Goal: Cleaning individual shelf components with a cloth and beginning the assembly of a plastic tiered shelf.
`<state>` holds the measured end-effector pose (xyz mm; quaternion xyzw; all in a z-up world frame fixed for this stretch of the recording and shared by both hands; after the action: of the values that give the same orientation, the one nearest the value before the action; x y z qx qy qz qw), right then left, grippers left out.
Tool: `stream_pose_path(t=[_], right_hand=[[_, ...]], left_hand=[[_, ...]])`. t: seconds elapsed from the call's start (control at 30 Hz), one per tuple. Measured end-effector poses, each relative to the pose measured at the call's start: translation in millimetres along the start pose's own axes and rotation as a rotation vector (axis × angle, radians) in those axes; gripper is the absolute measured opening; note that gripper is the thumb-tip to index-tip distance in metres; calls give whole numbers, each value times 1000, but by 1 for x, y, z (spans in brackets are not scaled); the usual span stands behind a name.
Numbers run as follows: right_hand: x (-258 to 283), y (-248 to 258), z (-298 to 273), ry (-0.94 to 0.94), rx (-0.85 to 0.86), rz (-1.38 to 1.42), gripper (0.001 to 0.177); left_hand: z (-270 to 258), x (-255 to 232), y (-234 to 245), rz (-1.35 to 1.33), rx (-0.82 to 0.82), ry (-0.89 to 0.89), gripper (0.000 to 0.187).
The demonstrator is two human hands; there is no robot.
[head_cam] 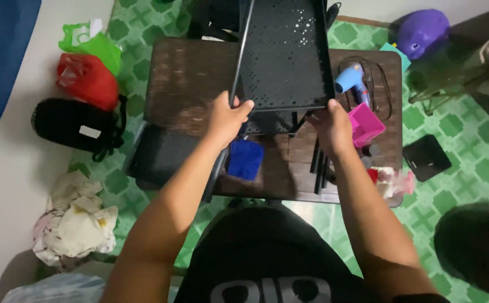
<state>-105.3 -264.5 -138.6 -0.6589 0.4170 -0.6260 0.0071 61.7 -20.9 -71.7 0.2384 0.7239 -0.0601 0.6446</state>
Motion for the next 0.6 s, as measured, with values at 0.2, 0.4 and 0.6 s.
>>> stream_pose_path(t=[0.2, 0.4, 0.6], right_hand=[[4, -10, 0, -8, -23, 20, 44], [-3, 4, 7, -49, -93, 64, 33], [-1, 5, 8, -20, -79, 34, 33]], left_hand=[[10, 11, -2, -30, 26, 27, 34], [7, -2, -2, 53, 21, -14, 28], [18, 4, -7, 211, 87, -143, 25]])
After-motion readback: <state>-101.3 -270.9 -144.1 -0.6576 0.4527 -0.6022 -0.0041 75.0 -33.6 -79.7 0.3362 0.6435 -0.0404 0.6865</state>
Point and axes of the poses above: each hand's wrist, its own z-axis towards the middle knuckle, its own y-axis out of the back of the hand, x = y × z, the point moved 8 cm from there along z, towards the middle knuckle, and after that the axes turned 2 degrees about -x, right-handed, at the moved point
